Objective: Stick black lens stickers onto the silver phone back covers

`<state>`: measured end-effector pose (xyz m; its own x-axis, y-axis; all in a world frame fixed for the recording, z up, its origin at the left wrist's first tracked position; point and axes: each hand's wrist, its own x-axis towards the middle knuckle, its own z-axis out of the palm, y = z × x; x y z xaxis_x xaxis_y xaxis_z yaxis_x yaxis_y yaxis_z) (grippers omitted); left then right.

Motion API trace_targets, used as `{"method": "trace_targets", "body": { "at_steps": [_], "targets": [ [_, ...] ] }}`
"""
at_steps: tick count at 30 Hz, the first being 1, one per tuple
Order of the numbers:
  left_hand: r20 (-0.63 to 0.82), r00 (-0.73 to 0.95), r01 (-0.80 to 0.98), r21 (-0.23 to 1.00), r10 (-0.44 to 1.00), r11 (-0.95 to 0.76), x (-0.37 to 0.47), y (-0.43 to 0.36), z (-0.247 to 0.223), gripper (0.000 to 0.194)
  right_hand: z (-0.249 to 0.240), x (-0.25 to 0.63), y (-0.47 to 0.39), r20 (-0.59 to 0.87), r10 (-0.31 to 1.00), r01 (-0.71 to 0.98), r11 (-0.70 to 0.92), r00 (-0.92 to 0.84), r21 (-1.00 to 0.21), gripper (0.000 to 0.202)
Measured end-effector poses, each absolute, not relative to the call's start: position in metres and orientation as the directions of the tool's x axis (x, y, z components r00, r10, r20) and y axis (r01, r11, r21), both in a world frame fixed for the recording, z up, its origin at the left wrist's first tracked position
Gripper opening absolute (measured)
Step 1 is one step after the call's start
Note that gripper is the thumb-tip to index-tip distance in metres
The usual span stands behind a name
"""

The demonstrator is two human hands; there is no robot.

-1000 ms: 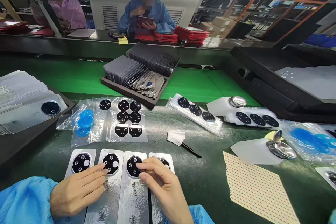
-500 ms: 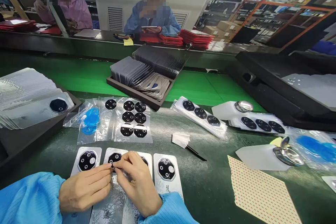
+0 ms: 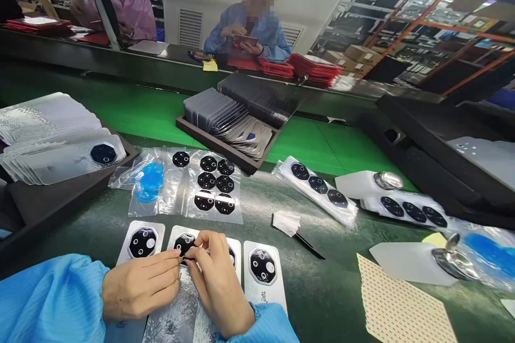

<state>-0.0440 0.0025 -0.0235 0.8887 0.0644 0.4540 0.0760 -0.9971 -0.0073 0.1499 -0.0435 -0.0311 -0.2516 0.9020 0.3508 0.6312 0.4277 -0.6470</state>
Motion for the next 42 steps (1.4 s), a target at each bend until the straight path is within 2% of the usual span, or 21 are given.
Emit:
{"method": "trace_targets", "body": {
  "at_steps": [4,13,18,20,26,33,38,42],
  "targets": [
    [0.459,0.886,0.078,-0.001,0.069,-0.997,-0.0437,0.0021,-0.0233,0.018,-0.0303,0.1487,-0.043,0.365,0.88,0.669,0.47,-0.304,-0.576,0.022],
    [0.457,0.886,0.096,-0.01,0.081,-0.995,-0.043,0.0027,-0.0231,0.015,-0.0339,0.1425,-0.0446,0.381,0.853,0.751,0.505,-0.358,-0.425,0.02],
    [0.434,0.897,0.103,-0.007,0.09,-0.995,-0.044,0.0026,-0.0247,0.016,-0.0276,0.1477,-0.0407,0.337,0.904,0.72,0.417,-0.263,-0.555,0.018],
    [0.439,0.894,0.099,-0.001,0.088,-0.995,-0.0441,0.0021,-0.0255,0.016,-0.0254,0.1493,-0.0402,0.344,0.911,0.718,0.396,-0.229,-0.572,0.017],
    [0.441,0.892,0.116,-0.006,0.102,-0.993,-0.043,0.0011,-0.0246,0.014,-0.0279,0.1447,-0.0414,0.358,0.877,0.753,0.464,-0.319,-0.467,0.021],
    [0.428,0.9,0.094,-0.006,0.083,-0.996,-0.0442,0.0019,-0.0239,0.015,-0.0256,0.1491,-0.04,0.326,0.912,0.721,0.4,-0.25,-0.566,0.019],
    [0.421,0.903,0.093,0.0,0.084,-0.996,-0.0439,0.002,-0.0241,0.014,-0.0244,0.1473,-0.0426,0.352,0.903,0.735,0.41,-0.245,-0.54,0.02],
    [0.433,0.896,0.109,0.012,0.103,-0.994,-0.0436,0.001,-0.0245,0.014,-0.0266,0.1444,-0.0424,0.345,0.89,0.764,0.439,-0.298,-0.473,0.022]
  ]
}}
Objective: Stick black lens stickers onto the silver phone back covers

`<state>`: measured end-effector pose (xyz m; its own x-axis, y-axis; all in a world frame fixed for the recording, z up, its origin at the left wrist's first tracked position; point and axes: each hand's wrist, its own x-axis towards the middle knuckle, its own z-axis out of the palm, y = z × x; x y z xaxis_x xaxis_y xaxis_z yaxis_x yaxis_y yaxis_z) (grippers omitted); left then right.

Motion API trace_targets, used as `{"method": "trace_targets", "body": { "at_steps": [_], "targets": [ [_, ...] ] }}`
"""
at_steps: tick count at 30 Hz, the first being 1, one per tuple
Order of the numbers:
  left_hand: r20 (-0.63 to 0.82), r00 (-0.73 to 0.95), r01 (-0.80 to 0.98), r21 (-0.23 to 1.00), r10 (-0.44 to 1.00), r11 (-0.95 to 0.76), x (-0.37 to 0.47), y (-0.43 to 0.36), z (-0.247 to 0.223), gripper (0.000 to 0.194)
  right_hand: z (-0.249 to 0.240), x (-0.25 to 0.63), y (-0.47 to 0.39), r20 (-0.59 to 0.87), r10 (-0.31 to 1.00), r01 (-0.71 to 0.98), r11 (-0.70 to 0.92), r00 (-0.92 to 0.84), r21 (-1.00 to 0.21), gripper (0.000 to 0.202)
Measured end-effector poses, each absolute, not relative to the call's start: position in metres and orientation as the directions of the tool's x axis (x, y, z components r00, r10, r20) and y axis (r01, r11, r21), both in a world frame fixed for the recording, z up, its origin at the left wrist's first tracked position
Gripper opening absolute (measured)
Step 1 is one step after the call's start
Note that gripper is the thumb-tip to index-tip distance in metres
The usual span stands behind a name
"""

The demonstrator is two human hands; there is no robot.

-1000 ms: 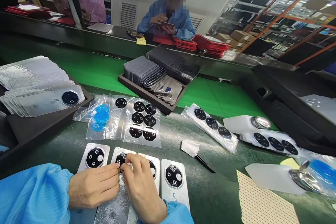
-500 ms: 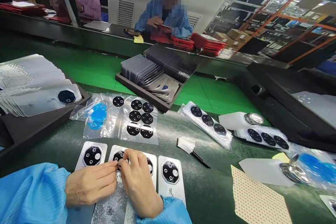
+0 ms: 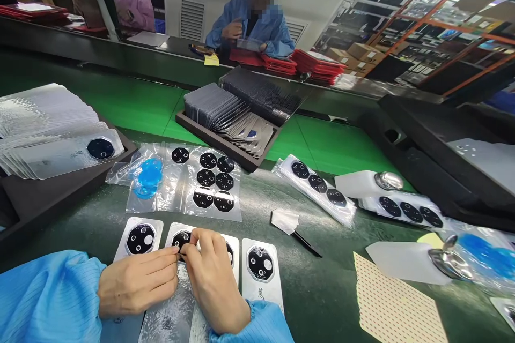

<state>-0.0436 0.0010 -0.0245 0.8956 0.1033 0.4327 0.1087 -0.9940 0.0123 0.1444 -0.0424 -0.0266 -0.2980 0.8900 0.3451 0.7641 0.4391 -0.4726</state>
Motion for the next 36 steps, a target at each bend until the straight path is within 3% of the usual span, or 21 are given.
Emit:
{"method": "trace_targets", "body": {
  "at_steps": [3,9,14,17,21,24,26,29,33,36],
  "targets": [
    [0.433,0.896,0.104,0.013,0.099,-0.995,-0.043,0.001,-0.023,0.015,-0.023,0.148,-0.04,0.345,0.893,0.749,0.436,-0.29,-0.498,0.02],
    [0.419,0.902,0.093,0.037,0.099,-0.995,-0.043,0.002,-0.019,0.02,-0.012,0.164,-0.035,0.394,0.919,0.588,0.336,-0.033,-0.736,0.016],
    [0.429,0.897,0.092,0.056,0.107,-0.994,-0.045,0.003,-0.02,0.02,-0.017,0.176,-0.029,0.149,0.987,0.246,0.129,0.064,-0.961,0.013],
    [0.43,0.896,0.091,0.061,0.108,-0.994,-0.048,0.004,-0.024,0.017,-0.017,0.184,-0.027,-0.009,0.999,0.107,-0.014,0.051,-0.994,0.016],
    [0.425,0.897,0.099,0.07,0.12,-0.993,-0.05,0.003,-0.028,0.016,-0.014,0.189,-0.027,-0.085,0.992,-0.052,-0.09,-0.093,-0.995,0.033],
    [0.418,0.9,0.105,0.068,0.124,-0.992,-0.05,0.003,-0.029,0.017,-0.015,0.185,-0.027,-0.13,0.99,-0.172,-0.137,-0.055,-0.975,0.03],
    [0.41,0.903,0.105,0.074,0.127,-0.992,-0.051,0.004,-0.03,0.018,-0.017,0.182,-0.028,-0.15,0.989,-0.15,-0.147,0.003,-0.978,0.03],
    [0.421,0.894,0.122,0.109,0.157,-0.987,-0.054,0.008,-0.031,0.019,-0.018,0.178,-0.031,-0.131,0.99,0.015,-0.132,0.053,-0.991,0.031],
    [0.469,0.858,0.159,0.146,0.209,-0.977,-0.059,0.013,-0.03,0.017,-0.021,0.176,-0.037,0.037,0.997,0.257,0.018,0.07,-0.966,0.034],
    [0.47,0.854,0.173,0.15,0.225,-0.973,-0.061,0.014,-0.028,0.018,-0.022,0.175,-0.038,0.145,0.988,0.333,0.122,0.044,-0.935,0.04]
  ]
}}
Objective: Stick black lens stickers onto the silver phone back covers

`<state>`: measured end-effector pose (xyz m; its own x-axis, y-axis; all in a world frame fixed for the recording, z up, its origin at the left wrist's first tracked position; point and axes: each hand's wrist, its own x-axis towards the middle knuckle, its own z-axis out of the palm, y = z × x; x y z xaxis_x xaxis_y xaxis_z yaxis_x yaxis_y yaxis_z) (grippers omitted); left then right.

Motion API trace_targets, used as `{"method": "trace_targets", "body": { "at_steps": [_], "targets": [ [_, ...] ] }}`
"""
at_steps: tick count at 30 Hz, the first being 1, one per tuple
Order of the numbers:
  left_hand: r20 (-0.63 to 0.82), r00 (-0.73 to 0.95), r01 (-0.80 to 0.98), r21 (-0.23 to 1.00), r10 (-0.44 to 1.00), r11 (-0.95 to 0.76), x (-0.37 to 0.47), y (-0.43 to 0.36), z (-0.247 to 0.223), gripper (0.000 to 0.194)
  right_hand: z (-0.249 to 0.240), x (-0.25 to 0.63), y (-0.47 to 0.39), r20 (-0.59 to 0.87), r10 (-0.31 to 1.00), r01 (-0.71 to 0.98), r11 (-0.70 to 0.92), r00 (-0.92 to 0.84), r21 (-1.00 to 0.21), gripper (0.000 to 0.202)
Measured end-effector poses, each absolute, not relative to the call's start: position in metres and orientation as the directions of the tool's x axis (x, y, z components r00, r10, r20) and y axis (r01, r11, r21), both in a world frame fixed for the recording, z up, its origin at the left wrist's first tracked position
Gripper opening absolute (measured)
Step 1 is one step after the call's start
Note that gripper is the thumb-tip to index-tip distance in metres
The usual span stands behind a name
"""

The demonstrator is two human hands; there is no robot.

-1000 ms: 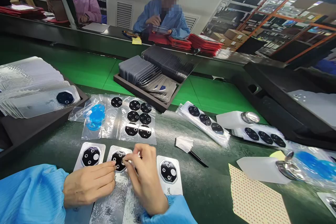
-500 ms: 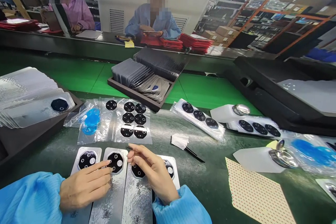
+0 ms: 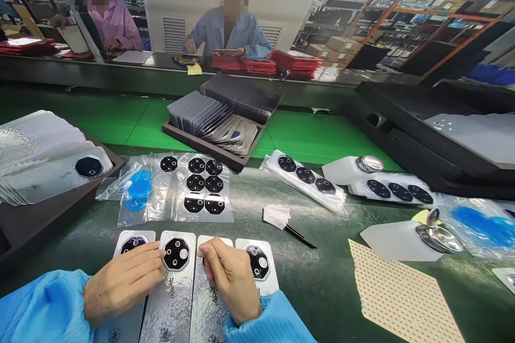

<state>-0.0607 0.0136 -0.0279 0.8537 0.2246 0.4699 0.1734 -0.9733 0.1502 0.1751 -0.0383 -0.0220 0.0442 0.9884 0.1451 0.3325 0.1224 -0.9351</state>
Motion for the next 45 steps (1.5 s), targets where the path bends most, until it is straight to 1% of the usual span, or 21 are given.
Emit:
{"method": "trace_targets", "body": {
  "at_steps": [1,3,6,8,9,12,16,19,22,24,26,28,30,33,35,38,41,45],
  "targets": [
    [0.465,0.856,0.173,0.154,0.226,-0.973,-0.061,0.013,-0.027,0.018,-0.022,0.175,-0.037,0.153,0.988,0.333,0.135,0.03,-0.933,0.04],
    [0.454,0.861,0.173,0.166,0.231,-0.971,-0.06,0.012,-0.025,0.017,-0.02,0.175,-0.034,0.124,0.992,0.301,0.12,-0.004,-0.946,0.037],
    [0.454,0.858,0.177,0.178,0.24,-0.968,-0.058,0.012,-0.024,0.019,-0.018,0.175,-0.029,0.061,0.998,0.182,0.065,-0.03,-0.981,0.026],
    [0.456,0.858,0.171,0.176,0.234,-0.969,-0.057,0.012,-0.024,0.021,-0.018,0.176,-0.027,0.021,1.0,0.104,0.022,-0.014,-0.994,0.024],
    [0.456,0.86,0.168,0.171,0.229,-0.971,-0.057,0.013,-0.024,0.022,-0.018,0.176,-0.027,-0.009,1.0,0.075,-0.009,-0.001,-0.997,0.026],
    [0.451,0.865,0.165,0.156,0.219,-0.974,-0.057,0.014,-0.024,0.022,-0.02,0.175,-0.029,-0.095,0.995,0.015,-0.095,0.044,-0.995,0.025],
    [0.45,0.868,0.169,0.13,0.21,-0.977,-0.056,0.013,-0.022,0.02,-0.023,0.176,-0.03,-0.078,0.992,0.006,-0.079,0.102,-0.997,0.03],
    [0.453,0.871,0.167,0.092,0.191,-0.982,-0.055,0.012,-0.022,0.02,-0.023,0.176,-0.029,-0.042,0.995,0.015,-0.044,0.092,-0.999,0.021],
    [0.451,0.877,0.165,0.047,0.169,-0.985,-0.056,0.012,-0.024,0.019,-0.021,0.173,-0.027,-0.018,1.0,0.064,-0.019,0.014,-0.998,0.016],
    [0.444,0.882,0.163,0.025,0.157,-0.986,-0.056,0.011,-0.025,0.018,-0.018,0.166,-0.026,-0.006,0.999,0.138,0.001,-0.052,-0.99,0.015],
    [0.434,0.888,0.162,0.009,0.15,-0.987,-0.056,0.01,-0.026,0.018,-0.013,0.158,-0.024,0.032,0.992,0.228,0.059,-0.121,-0.972,0.014],
    [0.426,0.892,0.169,-0.004,0.152,-0.986,-0.056,0.009,-0.025,0.018,-0.011,0.149,-0.022,0.107,0.978,0.337,0.162,-0.177,-0.927,0.015],
    [0.426,0.892,0.177,-0.012,0.155,-0.984,-0.056,0.008,-0.025,0.018,-0.013,0.142,-0.021,0.207,0.956,0.441,0.28,-0.207,-0.853,0.017],
    [0.444,0.882,0.182,-0.019,0.155,-0.983,-0.055,0.008,-0.024,0.019,-0.021,0.135,-0.022,0.32,0.921,0.53,0.391,-0.225,-0.752,0.025],
    [0.451,0.879,0.188,-0.029,0.155,-0.982,-0.054,0.008,-0.024,0.018,-0.027,0.134,-0.023,0.344,0.913,0.547,0.408,-0.221,-0.732,0.03],
    [0.445,0.882,0.194,-0.037,0.157,-0.98,-0.054,0.008,-0.024,0.018,-0.031,0.135,-0.024,0.35,0.911,0.597,0.409,-0.218,-0.691,0.019],
    [0.445,0.882,0.197,-0.042,0.158,-0.98,-0.054,0.008,-0.025,0.016,-0.029,0.134,-0.024,0.373,0.899,0.678,0.423,-0.23,-0.602,0.018],
    [0.448,0.879,0.203,-0.043,0.163,-0.978,-0.053,0.008,-0.025,0.014,-0.028,0.13,-0.026,0.43,0.86,0.724,0.479,-0.273,-0.496,0.022]
  ]
}}
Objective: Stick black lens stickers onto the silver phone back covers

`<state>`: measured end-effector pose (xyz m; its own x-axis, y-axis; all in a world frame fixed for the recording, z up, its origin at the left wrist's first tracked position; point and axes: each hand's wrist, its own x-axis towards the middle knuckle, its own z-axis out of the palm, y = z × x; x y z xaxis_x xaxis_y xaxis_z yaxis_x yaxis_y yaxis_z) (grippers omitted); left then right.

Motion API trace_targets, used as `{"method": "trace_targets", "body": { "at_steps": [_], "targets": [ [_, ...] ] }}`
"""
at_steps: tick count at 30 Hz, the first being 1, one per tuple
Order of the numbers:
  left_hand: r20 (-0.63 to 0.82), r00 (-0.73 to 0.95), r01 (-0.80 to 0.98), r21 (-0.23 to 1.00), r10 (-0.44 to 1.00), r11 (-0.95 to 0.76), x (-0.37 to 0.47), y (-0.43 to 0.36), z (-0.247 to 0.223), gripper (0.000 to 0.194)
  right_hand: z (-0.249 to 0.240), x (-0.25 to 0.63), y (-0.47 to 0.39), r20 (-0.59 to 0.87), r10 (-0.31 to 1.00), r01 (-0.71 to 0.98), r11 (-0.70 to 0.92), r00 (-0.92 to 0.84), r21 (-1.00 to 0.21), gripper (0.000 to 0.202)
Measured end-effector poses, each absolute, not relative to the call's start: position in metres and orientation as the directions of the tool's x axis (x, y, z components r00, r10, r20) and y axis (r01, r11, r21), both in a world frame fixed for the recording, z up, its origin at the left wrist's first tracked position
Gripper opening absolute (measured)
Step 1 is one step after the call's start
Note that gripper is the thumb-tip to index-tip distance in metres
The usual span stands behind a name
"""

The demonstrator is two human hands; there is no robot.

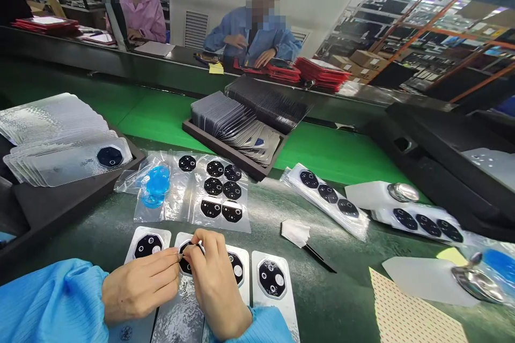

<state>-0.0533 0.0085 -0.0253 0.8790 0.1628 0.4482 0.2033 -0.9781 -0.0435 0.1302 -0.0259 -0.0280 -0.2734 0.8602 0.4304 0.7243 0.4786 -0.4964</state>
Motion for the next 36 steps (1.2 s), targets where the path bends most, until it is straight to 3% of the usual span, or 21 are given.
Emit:
{"method": "trace_targets", "body": {
  "at_steps": [7,14,21,27,32,36],
  "targets": [
    [0.447,0.876,0.218,-0.032,0.181,-0.975,-0.053,0.007,-0.024,0.015,-0.035,0.126,-0.027,0.366,0.862,0.763,0.49,-0.35,-0.423,0.021],
    [0.447,0.873,0.234,-0.031,0.196,-0.972,-0.053,0.007,-0.023,0.015,-0.022,0.131,-0.023,0.398,0.884,0.771,0.427,-0.246,-0.473,0.018],
    [0.441,0.876,0.241,-0.047,0.196,-0.969,-0.052,0.007,-0.022,0.016,-0.029,0.127,-0.024,0.361,0.867,0.787,0.476,-0.344,-0.393,0.018],
    [0.445,0.874,0.238,-0.044,0.194,-0.97,-0.052,0.007,-0.021,0.016,-0.021,0.131,-0.023,0.38,0.888,0.783,0.423,-0.258,-0.457,0.017],
    [0.451,0.869,0.244,-0.03,0.204,-0.969,-0.051,0.008,-0.02,0.017,-0.028,0.126,-0.022,0.381,0.865,0.792,0.47,-0.326,-0.39,0.018],
    [0.448,0.871,0.242,-0.035,0.201,-0.97,-0.051,0.008,-0.02,0.018,-0.021,0.134,-0.018,0.408,0.885,0.749,0.424,-0.224,-0.509,0.017]
  ]
}}
